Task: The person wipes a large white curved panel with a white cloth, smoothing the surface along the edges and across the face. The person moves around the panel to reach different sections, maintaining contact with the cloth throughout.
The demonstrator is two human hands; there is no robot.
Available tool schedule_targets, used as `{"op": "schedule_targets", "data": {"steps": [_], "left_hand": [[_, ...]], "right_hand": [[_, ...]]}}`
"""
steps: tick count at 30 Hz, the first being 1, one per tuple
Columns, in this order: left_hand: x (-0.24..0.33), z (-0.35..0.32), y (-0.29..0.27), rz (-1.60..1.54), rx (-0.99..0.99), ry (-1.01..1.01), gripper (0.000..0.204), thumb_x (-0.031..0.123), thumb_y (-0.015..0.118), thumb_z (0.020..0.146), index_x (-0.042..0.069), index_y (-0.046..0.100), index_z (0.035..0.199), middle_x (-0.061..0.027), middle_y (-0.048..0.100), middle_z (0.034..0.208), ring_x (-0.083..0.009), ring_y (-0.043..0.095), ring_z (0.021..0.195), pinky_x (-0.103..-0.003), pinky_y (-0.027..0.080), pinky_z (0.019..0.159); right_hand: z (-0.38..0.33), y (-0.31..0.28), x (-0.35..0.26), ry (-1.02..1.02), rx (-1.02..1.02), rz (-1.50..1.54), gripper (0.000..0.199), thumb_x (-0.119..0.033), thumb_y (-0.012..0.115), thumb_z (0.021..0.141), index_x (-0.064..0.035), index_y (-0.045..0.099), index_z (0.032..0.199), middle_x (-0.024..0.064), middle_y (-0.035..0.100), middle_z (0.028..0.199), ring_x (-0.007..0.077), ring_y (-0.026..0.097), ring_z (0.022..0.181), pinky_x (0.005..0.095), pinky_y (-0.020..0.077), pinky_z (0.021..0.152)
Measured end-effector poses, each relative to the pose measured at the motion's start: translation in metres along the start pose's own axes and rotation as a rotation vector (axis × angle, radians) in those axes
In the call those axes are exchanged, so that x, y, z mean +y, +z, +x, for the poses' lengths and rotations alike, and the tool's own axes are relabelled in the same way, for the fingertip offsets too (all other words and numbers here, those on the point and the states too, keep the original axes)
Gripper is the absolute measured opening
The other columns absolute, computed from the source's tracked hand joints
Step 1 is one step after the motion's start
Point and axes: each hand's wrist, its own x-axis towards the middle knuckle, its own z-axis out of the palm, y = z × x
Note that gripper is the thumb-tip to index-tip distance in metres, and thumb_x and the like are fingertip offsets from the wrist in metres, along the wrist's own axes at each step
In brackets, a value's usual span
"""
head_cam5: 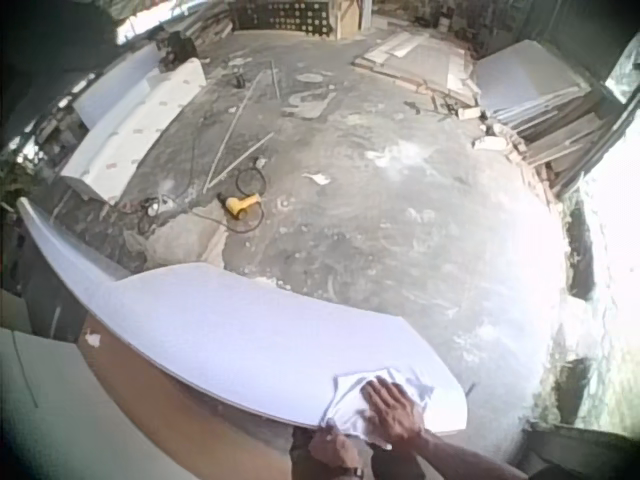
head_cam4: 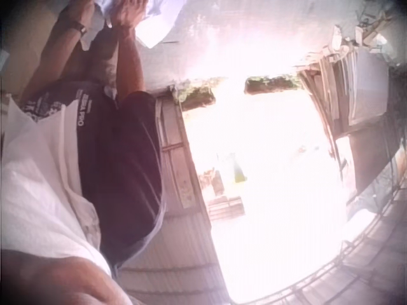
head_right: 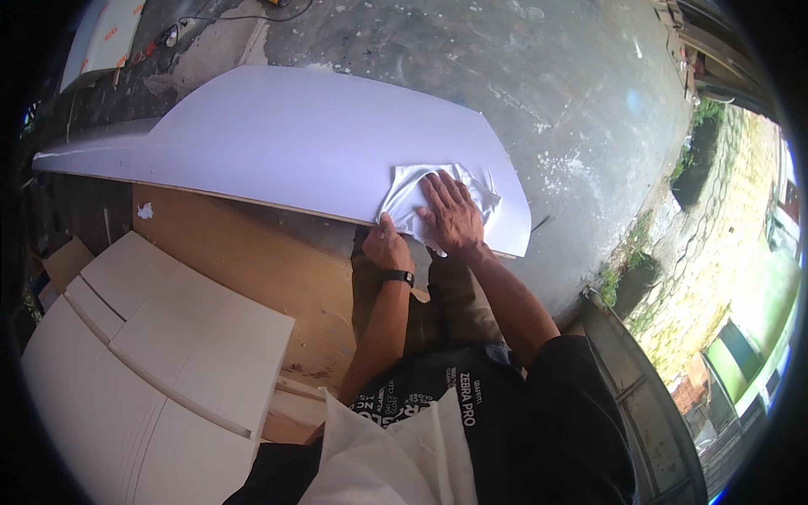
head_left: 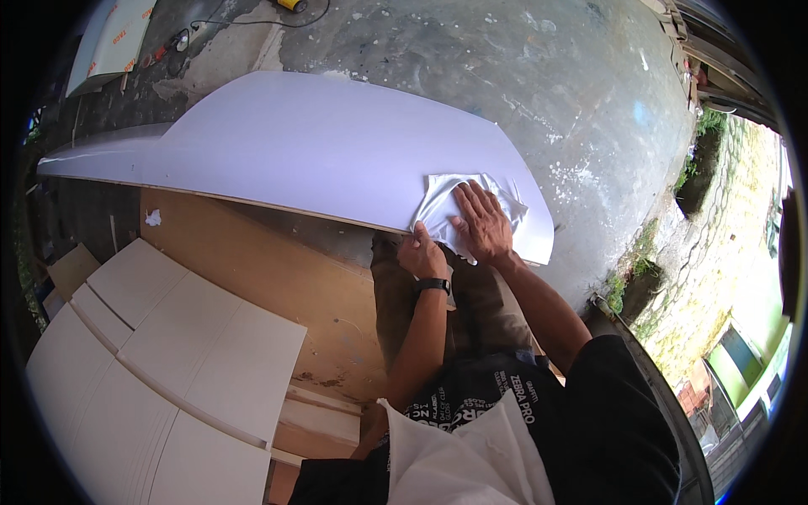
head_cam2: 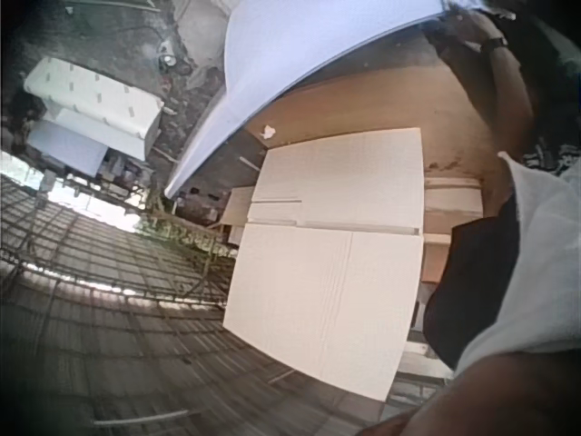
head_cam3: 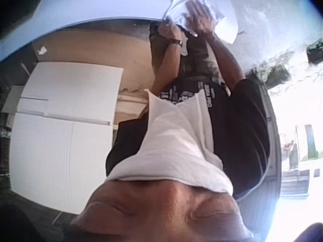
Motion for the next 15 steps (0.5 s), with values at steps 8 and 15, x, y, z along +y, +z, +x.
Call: {"op": "schedule_targets", "data": {"steps": [8, 15], "left_hand": [[-0.006, -0.020, 0.020, -0.564, -0.100, -0.179, 0.056, 0.041, 0.071, 0.100, -0.005, 0.059, 0.129, -0.0155, 0.067, 0.126, -0.0260, 0.067, 0.107, -0.042, 0.056, 0.092], [0.007, 0.007, 0.014, -0.735, -0.107, -0.193, 0.066, 0.046, 0.075, 0.095, 0.000, 0.056, 0.139, -0.0109, 0.063, 0.137, -0.0274, 0.064, 0.117, -0.042, 0.055, 0.098]], "right_hand": [[-0.028, -0.010, 0.019, 0.059, 0.006, 0.051, 0.072, -0.054, 0.039, 0.107, -0.0015, 0.040, 0.156, 0.0195, 0.045, 0.159, 0.0368, 0.033, 0.153, 0.0508, 0.0243, 0.126], [-0.066, 0.003, 0.051, 0.280, 0.089, 0.085, 0.076, -0.058, 0.036, 0.107, 0.0012, 0.041, 0.155, 0.0203, 0.044, 0.160, 0.0385, 0.034, 0.152, 0.0511, 0.0235, 0.126]]}}
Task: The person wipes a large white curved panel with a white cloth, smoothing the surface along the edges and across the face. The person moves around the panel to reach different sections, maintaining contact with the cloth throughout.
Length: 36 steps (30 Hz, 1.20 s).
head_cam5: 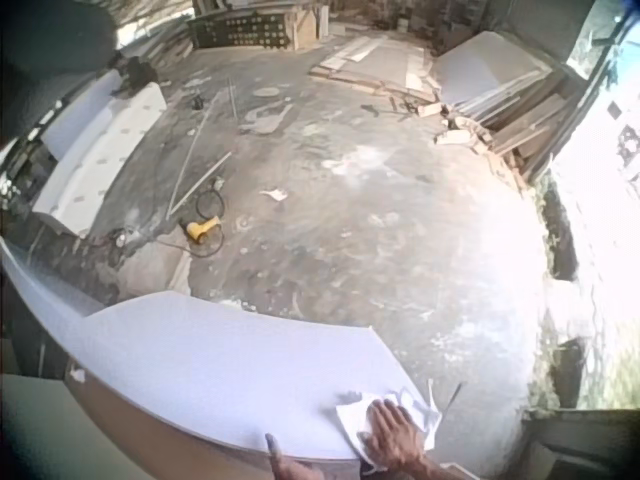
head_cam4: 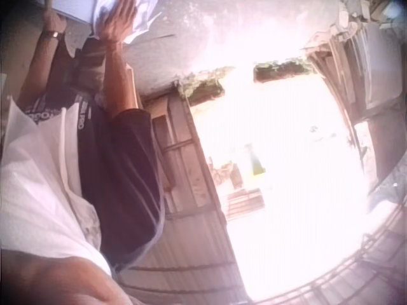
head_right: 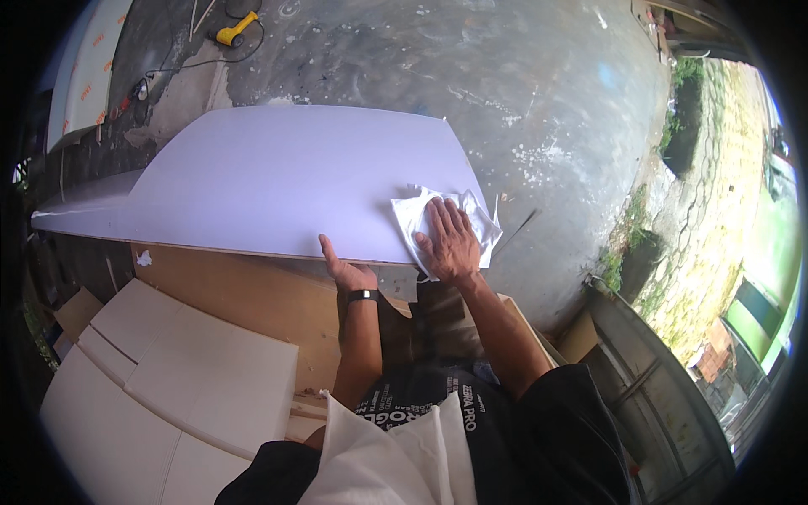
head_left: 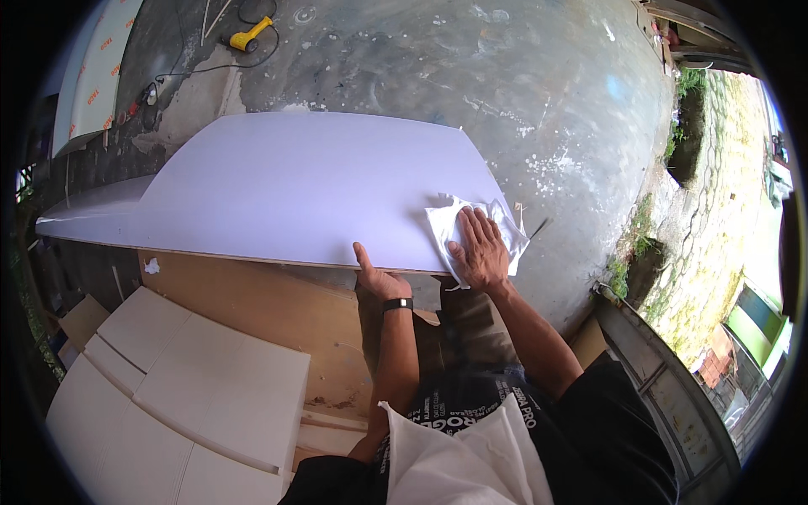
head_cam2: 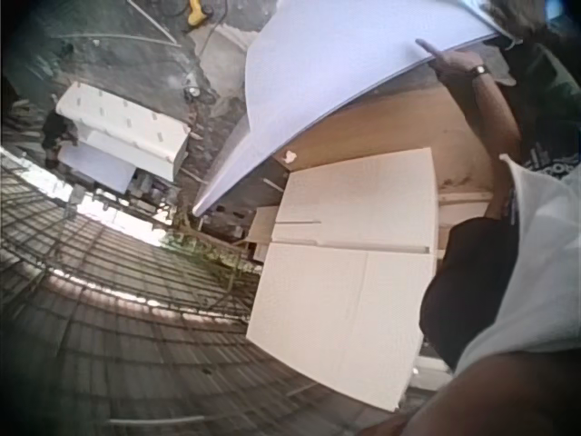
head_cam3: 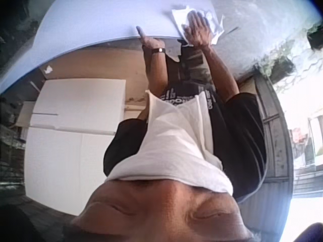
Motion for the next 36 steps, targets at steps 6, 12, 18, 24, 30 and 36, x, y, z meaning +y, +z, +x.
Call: {"op": "schedule_targets", "data": {"steps": [6, 12, 18, 24, 30, 36], "left_hand": [[0.095, 0.123, -0.009, 0.172, 0.008, 0.042, 0.079, 0.056, 0.074, 0.091, -0.006, 0.053, 0.136, -0.0159, 0.069, 0.125, -0.0332, 0.071, 0.105, -0.045, 0.062, 0.086], [0.112, 0.086, 0.050, 0.683, 0.644, 0.129, 0.100, 0.075, 0.075, 0.079, -0.012, 0.051, 0.122, -0.0323, 0.066, 0.120, -0.0416, 0.072, 0.104, -0.053, 0.064, 0.086], [0.115, 0.097, 0.034, 0.719, 0.782, 0.046, 0.091, 0.074, 0.049, 0.097, -0.014, 0.055, 0.117, -0.0348, 0.068, 0.114, -0.0452, 0.072, 0.102, -0.053, 0.064, 0.085], [0.079, 0.145, -0.020, 0.749, 0.962, 0.443, 0.081, 0.061, 0.027, 0.109, -0.010, 0.059, 0.130, -0.0335, 0.071, 0.112, -0.0475, 0.072, 0.100, -0.050, 0.064, 0.079], [0.092, 0.118, -0.027, 0.755, 0.903, 0.098, 0.083, 0.062, 0.025, 0.109, -0.009, 0.064, 0.123, -0.0307, 0.073, 0.107, -0.0466, 0.073, 0.096, -0.048, 0.062, 0.078], [0.092, 0.104, -0.069, 0.824, 0.577, 0.336, 0.090, 0.070, 0.026, 0.106, -0.010, 0.063, 0.121, -0.0299, 0.072, 0.102, -0.0421, 0.072, 0.093, -0.048, 0.056, 0.078]], "right_hand": [[0.000, 0.002, -0.003, 0.087, 0.005, 0.023, 0.073, -0.054, 0.038, 0.106, 0.0010, 0.042, 0.155, 0.0181, 0.041, 0.163, 0.0386, 0.033, 0.153, 0.0512, 0.0209, 0.127], [-0.009, -0.001, 0.000, 0.114, 0.023, 0.020, 0.072, -0.052, 0.042, 0.106, 0.0022, 0.045, 0.153, 0.0189, 0.043, 0.161, 0.0404, 0.033, 0.152, 0.0541, 0.0214, 0.126], [-0.014, 0.002, -0.009, 0.121, 0.002, 0.008, 0.076, -0.053, 0.040, 0.105, 0.0047, 0.042, 0.154, 0.0216, 0.043, 0.160, 0.0420, 0.031, 0.153, 0.0557, 0.0197, 0.126], [-0.005, 0.035, -0.045, 0.097, 0.039, -0.019, 0.075, -0.050, 0.041, 0.105, 0.0081, 0.041, 0.153, 0.0268, 0.043, 0.158, 0.0467, 0.030, 0.152, 0.0618, 0.0200, 0.124], [0.042, 0.070, -0.146, 0.130, -0.039, -0.067, 0.078, -0.052, 0.039, 0.105, 0.0080, 0.037, 0.156, 0.0245, 0.039, 0.162, 0.0435, 0.025, 0.155, 0.0547, 0.0131, 0.129], [0.063, 0.110, -0.232, 0.183, 0.050, -0.107, 0.075, -0.049, 0.042, 0.105, 0.0073, 0.040, 0.155, 0.0231, 0.040, 0.162, 0.0428, 0.025, 0.156, 0.0551, 0.0126, 0.129]]}}
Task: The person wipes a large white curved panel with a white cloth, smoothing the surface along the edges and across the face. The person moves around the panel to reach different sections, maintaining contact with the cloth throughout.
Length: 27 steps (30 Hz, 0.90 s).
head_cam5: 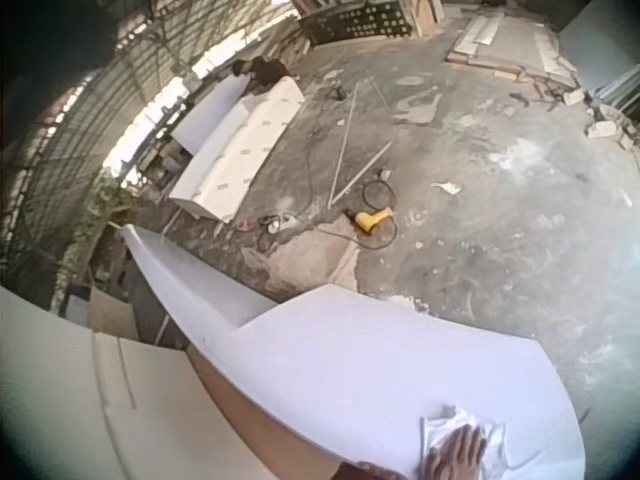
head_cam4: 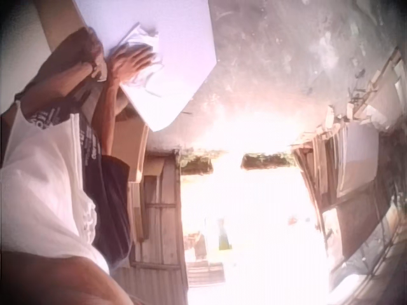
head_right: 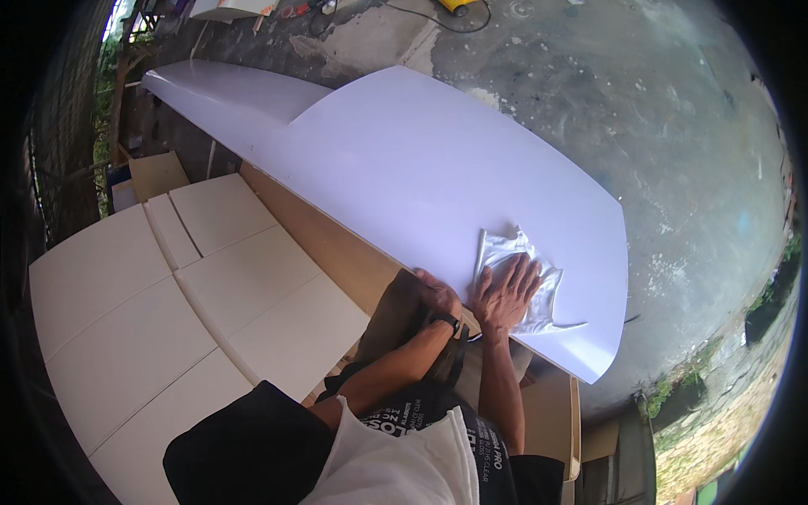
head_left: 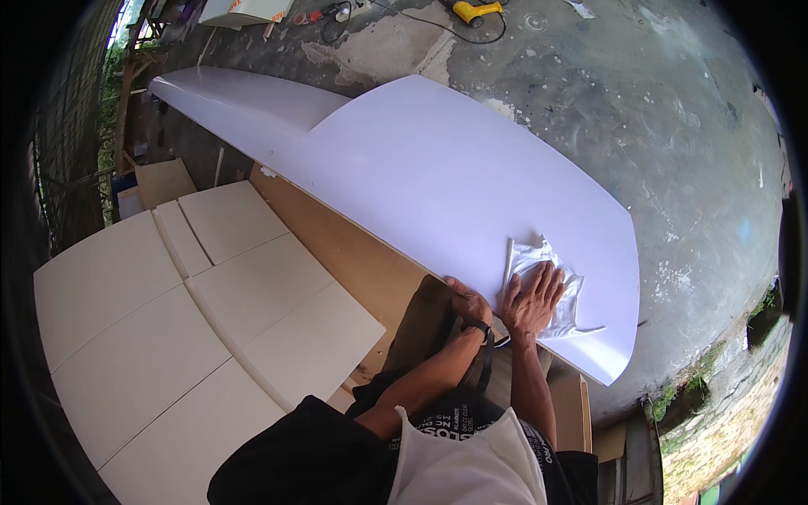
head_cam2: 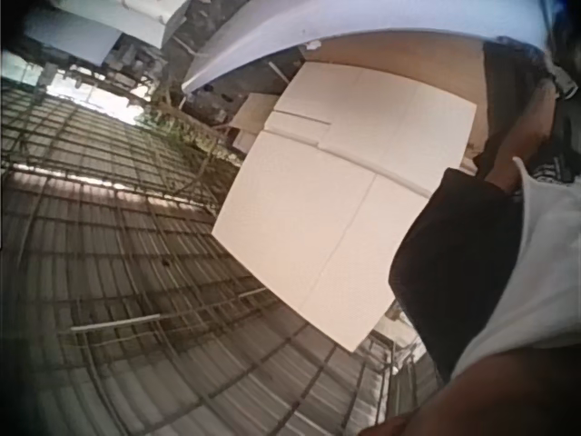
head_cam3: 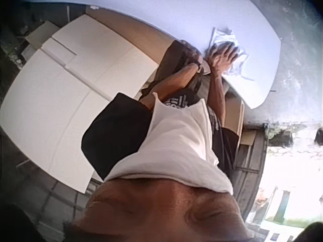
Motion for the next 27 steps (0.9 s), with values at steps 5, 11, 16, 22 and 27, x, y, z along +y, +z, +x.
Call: {"op": "schedule_targets", "data": {"steps": [5, 11, 16, 22, 27], "left_hand": [[-0.034, 0.035, -0.051, -0.169, -0.529, -0.113, 0.091, 0.074, 0.032, 0.103, -0.011, 0.060, 0.119, -0.0226, 0.070, 0.111, -0.0338, 0.070, 0.101, -0.042, 0.058, 0.082], [0.003, 0.068, -0.072, -0.194, -0.931, -0.352, 0.081, 0.065, 0.044, 0.104, -0.013, 0.057, 0.123, -0.0229, 0.070, 0.111, -0.0343, 0.076, 0.092, -0.043, 0.066, 0.078], [0.030, 0.087, -0.089, 0.035, -1.050, -0.405, 0.068, 0.058, 0.048, 0.106, -0.008, 0.064, 0.096, -0.0184, 0.074, 0.078, -0.0283, 0.077, 0.077, -0.037, 0.064, 0.065], [0.037, 0.131, -0.096, 0.429, -0.732, 1.132, 0.029, 0.032, 0.062, 0.104, 0.004, 0.062, 0.095, -0.0150, 0.060, 0.075, -0.0370, 0.058, 0.069, -0.048, 0.046, 0.068], [0.090, 0.168, -0.064, 0.637, -0.844, 1.542, 0.045, 0.035, 0.053, 0.105, 0.002, 0.058, 0.135, -0.0226, 0.045, 0.150, -0.0418, 0.037, 0.144, -0.060, 0.029, 0.116]], "right_hand": [[-0.001, 0.006, -0.054, -0.020, 0.039, 0.060, 0.074, -0.046, 0.046, 0.104, 0.0093, 0.041, 0.153, 0.0243, 0.042, 0.161, 0.0452, 0.026, 0.155, 0.0582, 0.0139, 0.128], [0.010, 0.002, -0.070, -0.006, 0.058, 0.039, 0.077, -0.049, 0.047, 0.104, 0.0065, 0.039, 0.156, 0.0234, 0.041, 0.162, 0.0428, 0.027, 0.155, 0.0564, 0.0143, 0.128], [0.008, -0.005, -0.073, 0.031, 0.022, 0.092, 0.078, -0.049, 0.049, 0.102, 0.0077, 0.039, 0.155, 0.0241, 0.040, 0.161, 0.0434, 0.024, 0.156, 0.0568, 0.0133, 0.128], [0.005, -0.004, -0.073, 0.029, 0.023, 0.135, 0.077, -0.047, 0.048, 0.101, 0.0095, 0.041, 0.153, 0.0236, 0.038, 0.162, 0.0460, 0.024, 0.155, 0.0592, 0.0132, 0.128], [-0.001, 0.000, -0.075, 0.060, 0.053, 0.157, 0.077, -0.047, 0.050, 0.101, 0.0090, 0.042, 0.152, 0.0233, 0.039, 0.162, 0.0459, 0.025, 0.155, 0.0600, 0.0147, 0.127]]}}
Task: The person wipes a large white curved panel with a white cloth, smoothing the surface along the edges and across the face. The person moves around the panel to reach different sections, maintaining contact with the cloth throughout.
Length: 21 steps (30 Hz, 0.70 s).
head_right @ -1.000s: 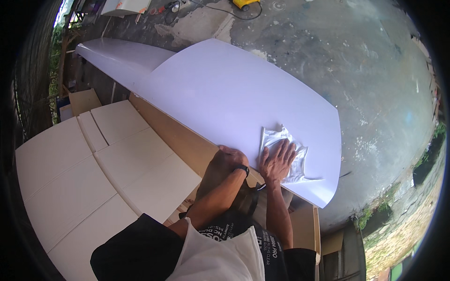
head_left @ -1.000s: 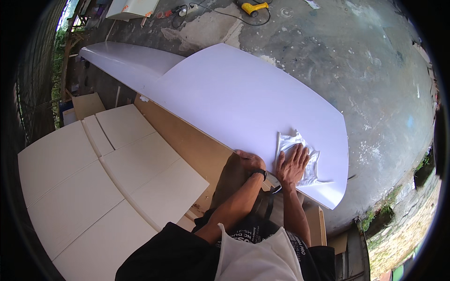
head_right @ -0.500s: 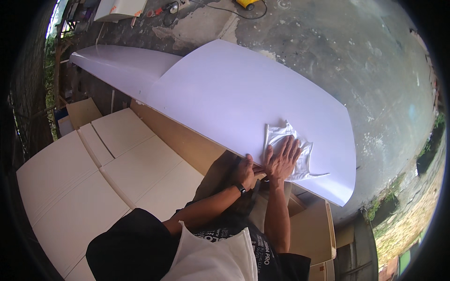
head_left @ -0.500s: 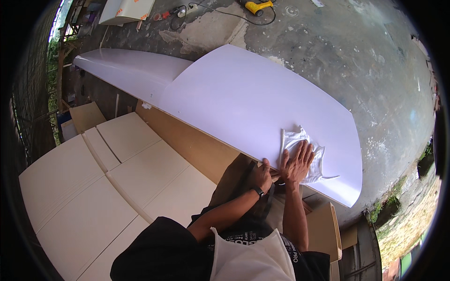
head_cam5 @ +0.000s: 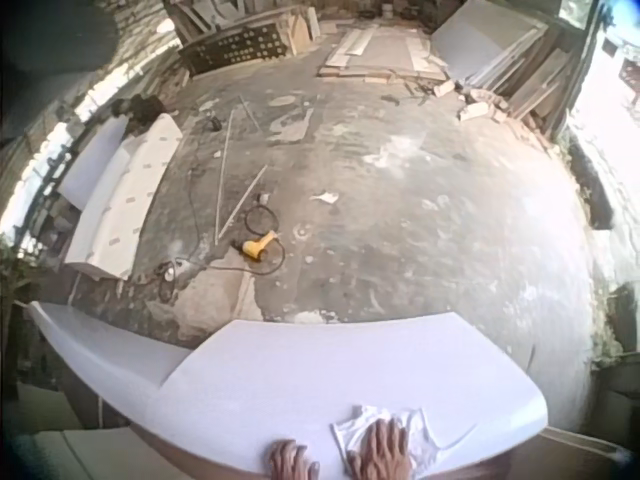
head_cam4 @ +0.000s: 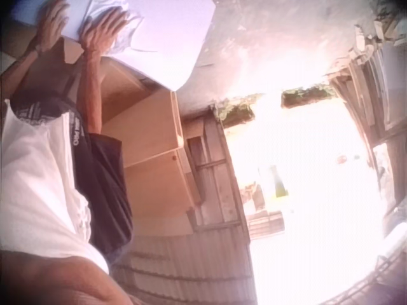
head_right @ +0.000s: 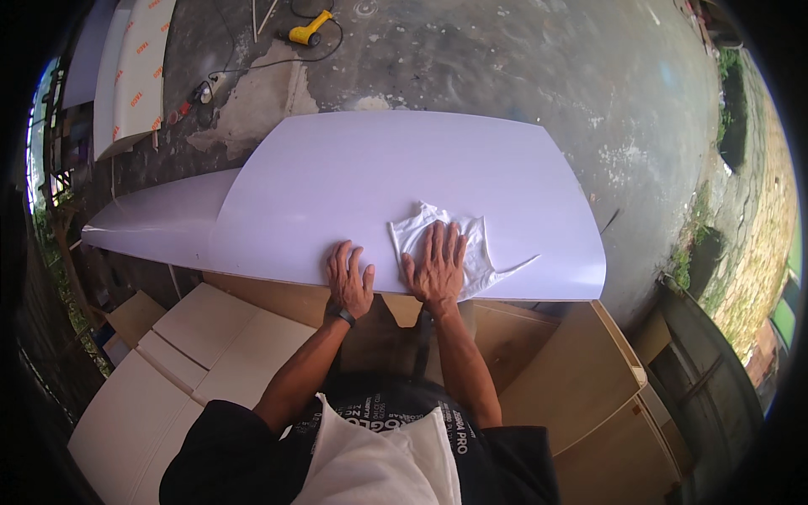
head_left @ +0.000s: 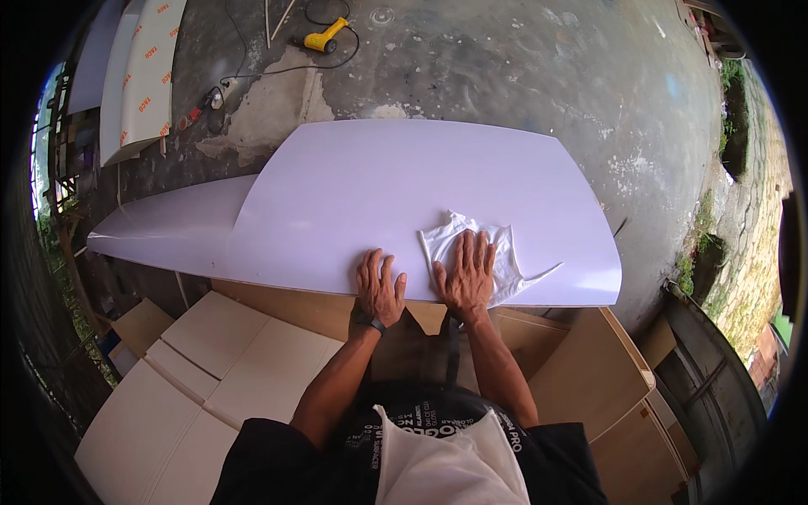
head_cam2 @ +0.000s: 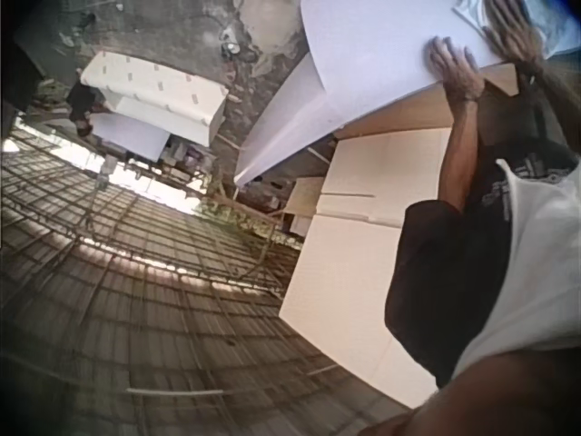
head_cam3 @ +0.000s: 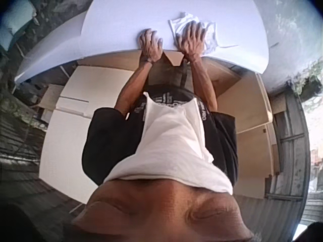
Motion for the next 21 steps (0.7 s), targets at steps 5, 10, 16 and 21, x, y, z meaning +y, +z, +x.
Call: {"op": "schedule_targets", "data": {"steps": [5, 10, 16, 21], "left_hand": [[-0.014, 0.015, 0.010, 0.116, -0.173, -0.052, 0.065, 0.045, 0.045, 0.106, 0.001, 0.044, 0.154, -0.0250, 0.030, 0.166, -0.0429, 0.020, 0.157, -0.062, 0.019, 0.123], [-0.010, 0.003, 0.025, 0.109, -0.111, -0.063, 0.061, 0.043, 0.042, 0.107, 0.001, 0.049, 0.151, -0.0231, 0.039, 0.163, -0.0425, 0.030, 0.154, -0.061, 0.021, 0.121], [0.004, 0.008, 0.037, 0.106, -0.063, -0.032, 0.057, 0.037, 0.041, 0.107, 0.002, 0.050, 0.151, -0.0221, 0.040, 0.163, -0.0418, 0.033, 0.153, -0.060, 0.022, 0.122], [0.020, 0.009, 0.043, 0.108, -0.052, -0.024, 0.057, 0.038, 0.040, 0.108, 0.002, 0.050, 0.152, -0.0215, 0.039, 0.164, -0.0406, 0.031, 0.155, -0.059, 0.021, 0.123]], "right_hand": [[-0.007, 0.011, 0.006, -0.016, 0.020, -0.011, 0.079, -0.049, 0.052, 0.100, 0.0109, 0.042, 0.151, 0.0254, 0.039, 0.160, 0.0479, 0.024, 0.154, 0.0625, 0.0149, 0.126], [-0.016, 0.026, 0.006, -0.033, 0.031, 0.002, 0.080, -0.048, 0.052, 0.100, 0.0128, 0.042, 0.150, 0.0285, 0.040, 0.159, 0.0518, 0.024, 0.153, 0.0649, 0.0153, 0.125], [-0.014, 0.033, 0.005, -0.012, 0.054, 0.002, 0.080, -0.047, 0.054, 0.101, 0.0113, 0.039, 0.153, 0.0279, 0.040, 0.160, 0.0502, 0.026, 0.153, 0.0630, 0.0139, 0.126], [-0.009, 0.026, 0.002, -0.024, 0.006, 0.024, 0.080, -0.049, 0.055, 0.100, 0.0094, 0.042, 0.152, 0.0264, 0.038, 0.161, 0.0485, 0.025, 0.154, 0.0625, 0.0155, 0.126]]}}
